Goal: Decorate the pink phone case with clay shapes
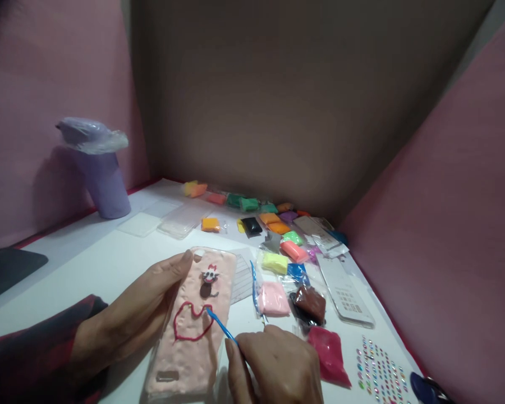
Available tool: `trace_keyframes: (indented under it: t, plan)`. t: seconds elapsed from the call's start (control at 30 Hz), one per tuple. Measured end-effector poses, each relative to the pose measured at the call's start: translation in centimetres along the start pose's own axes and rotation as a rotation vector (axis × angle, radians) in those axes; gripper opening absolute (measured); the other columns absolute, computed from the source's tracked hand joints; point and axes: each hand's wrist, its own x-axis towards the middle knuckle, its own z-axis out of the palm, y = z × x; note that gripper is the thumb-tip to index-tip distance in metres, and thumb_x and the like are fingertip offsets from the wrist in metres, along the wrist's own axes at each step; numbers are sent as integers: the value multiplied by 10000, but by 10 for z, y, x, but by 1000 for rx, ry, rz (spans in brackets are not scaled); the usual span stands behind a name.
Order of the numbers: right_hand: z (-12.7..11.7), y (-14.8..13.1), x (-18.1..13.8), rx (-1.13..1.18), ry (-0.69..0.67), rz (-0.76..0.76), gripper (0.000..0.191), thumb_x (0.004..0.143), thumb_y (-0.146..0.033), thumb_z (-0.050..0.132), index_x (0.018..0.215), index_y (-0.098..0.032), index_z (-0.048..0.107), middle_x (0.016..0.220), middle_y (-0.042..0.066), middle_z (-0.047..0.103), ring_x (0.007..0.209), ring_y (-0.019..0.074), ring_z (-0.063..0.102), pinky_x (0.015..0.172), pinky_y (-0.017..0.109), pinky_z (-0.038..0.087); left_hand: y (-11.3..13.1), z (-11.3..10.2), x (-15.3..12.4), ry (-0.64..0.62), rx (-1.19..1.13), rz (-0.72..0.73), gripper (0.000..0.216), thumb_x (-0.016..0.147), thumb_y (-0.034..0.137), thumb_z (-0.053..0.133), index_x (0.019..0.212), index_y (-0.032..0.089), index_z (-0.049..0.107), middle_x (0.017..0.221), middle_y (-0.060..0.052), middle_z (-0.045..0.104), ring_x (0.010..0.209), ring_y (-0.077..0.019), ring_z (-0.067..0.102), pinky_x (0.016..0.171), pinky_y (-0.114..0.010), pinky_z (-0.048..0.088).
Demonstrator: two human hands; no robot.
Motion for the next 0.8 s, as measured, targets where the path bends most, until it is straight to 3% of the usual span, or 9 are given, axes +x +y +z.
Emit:
trace_keyframes:
  t: [0.47, 0.8]
  plan:
    - [1, -3, 1, 2, -1, 10, 251, 884, -120, 565, 643, -180, 601, 512, -14, 514, 452, 115, 455, 485, 297, 249, -1, 0, -1, -42, -16, 5, 289, 954, 317, 511, 1119, 118, 641, 1052, -155, 714, 942, -250, 681, 828, -358, 537]
    - [0, -2, 0, -9, 1, 19, 273, 893, -115, 546, 630, -178, 577, 511, -16, 507, 450, 111, 453, 491, 293, 250, 1, 5, -1, 36, -16, 3, 260, 951, 302, 514, 1079, 125, 656, 1050, -146, 716, 925, -250, 683, 832, -369, 541]
